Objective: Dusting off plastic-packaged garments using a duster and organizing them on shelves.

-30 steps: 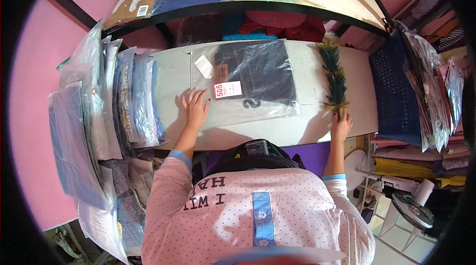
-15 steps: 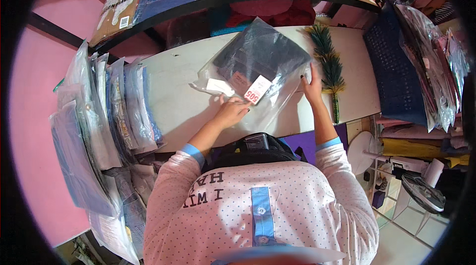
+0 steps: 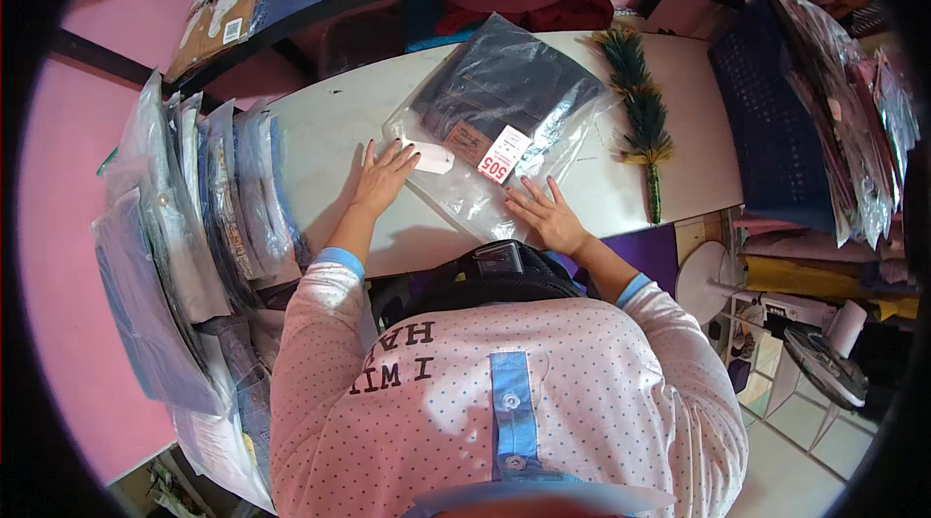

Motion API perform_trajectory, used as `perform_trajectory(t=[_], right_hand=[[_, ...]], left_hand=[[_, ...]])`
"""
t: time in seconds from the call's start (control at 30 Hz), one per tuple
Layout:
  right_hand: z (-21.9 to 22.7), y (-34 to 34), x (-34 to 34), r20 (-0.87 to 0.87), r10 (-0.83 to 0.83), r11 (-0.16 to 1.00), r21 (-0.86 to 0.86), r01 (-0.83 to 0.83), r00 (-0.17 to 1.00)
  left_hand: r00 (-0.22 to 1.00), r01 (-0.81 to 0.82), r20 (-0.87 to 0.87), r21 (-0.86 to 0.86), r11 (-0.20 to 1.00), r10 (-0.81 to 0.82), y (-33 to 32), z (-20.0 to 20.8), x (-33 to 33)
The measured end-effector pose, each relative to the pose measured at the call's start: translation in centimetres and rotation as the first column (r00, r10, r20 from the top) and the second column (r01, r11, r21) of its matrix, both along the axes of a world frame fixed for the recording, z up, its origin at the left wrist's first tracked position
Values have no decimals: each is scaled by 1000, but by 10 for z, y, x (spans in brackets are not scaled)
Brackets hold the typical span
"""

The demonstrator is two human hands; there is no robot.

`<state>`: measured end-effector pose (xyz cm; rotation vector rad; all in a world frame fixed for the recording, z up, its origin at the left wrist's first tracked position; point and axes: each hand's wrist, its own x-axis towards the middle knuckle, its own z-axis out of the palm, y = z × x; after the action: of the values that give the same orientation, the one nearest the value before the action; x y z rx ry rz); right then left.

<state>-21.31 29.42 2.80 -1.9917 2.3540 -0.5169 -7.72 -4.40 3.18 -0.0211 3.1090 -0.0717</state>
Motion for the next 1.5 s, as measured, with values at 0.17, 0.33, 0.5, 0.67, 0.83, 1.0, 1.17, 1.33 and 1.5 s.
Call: perform_trajectory(t=[0.17,0.33,0.5,0.67,0.83,1.0,1.17,1.33,1.5], right_hand=[[-5,31,-33,239,-47,993,-92,70,970],[10,70,-20,174,-198,972,-94,216,965],[-3,70,-6,-25,-127,990,-63,125,992],[-11,85,-15,602,-247,937,-50,345,759],[-11,94,-24,732,-302,881,-30,472,610],[-37,90,-29,837,-470,687,146,712,281],[-33,69,-44,805,-560,587,221,779,193],[-38,66,-52,706,-687,542,339,769,173],[19,34,-41,56,-855,506,-126,853,515]], left_hand=[[986,2,168,72,997,-14,36,26,7],[975,211,-110,203,956,-192,62,23,37],[978,161,-167,247,956,-121,23,9,57],[987,160,-71,545,823,-145,17,33,37],[970,241,-180,629,739,-163,19,20,29],[909,-35,-74,967,252,411,32,-26,15],[758,-329,-67,820,468,649,48,-36,-27],[770,-422,-38,718,554,636,55,-18,-38],[964,215,-226,359,908,-139,39,14,-40]])
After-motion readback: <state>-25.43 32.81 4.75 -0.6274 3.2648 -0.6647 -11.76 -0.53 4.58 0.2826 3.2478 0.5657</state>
